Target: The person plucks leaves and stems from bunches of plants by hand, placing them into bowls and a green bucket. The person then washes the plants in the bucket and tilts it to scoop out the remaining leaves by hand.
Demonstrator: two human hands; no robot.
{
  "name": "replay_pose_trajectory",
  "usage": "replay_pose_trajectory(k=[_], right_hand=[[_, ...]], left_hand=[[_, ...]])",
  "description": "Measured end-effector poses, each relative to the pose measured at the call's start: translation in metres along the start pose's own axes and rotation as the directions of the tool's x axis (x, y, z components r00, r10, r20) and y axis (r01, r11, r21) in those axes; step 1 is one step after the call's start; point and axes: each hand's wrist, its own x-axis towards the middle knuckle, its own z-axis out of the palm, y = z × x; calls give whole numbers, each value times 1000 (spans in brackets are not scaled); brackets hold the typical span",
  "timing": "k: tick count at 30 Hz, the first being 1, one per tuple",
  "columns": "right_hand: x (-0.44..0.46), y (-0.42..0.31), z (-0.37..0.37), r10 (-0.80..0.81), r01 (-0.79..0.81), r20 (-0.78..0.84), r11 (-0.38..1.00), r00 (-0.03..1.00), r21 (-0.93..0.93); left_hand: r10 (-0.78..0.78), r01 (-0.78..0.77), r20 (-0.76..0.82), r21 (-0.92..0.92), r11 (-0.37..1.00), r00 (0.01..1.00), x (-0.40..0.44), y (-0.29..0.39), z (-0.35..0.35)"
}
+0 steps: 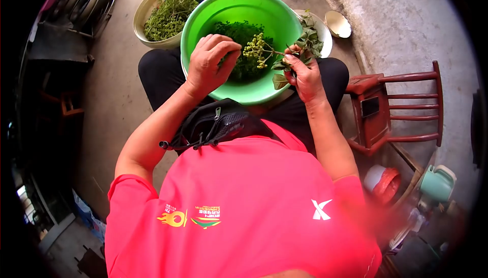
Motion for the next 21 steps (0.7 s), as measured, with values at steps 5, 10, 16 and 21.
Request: replay_pose_trajectory(k=[5,10,16,21], right_hand=[[-9,5,11,-13,22,111,996,994,-83],[-14,5,21,-55,61,82,996,995,-66],[-4,15,12,106,-146,119,896,987,418],[1,28,5,205,-321,262,771,943,550]], left_hand=[[227,-238,79,177,955,971,26,31,9],[182,-200,125,151,968,975,21,20,22],[137,-125,136,-95,988,981,20,12,25],[195,-161,111,-259,952,975,20,9,28]])
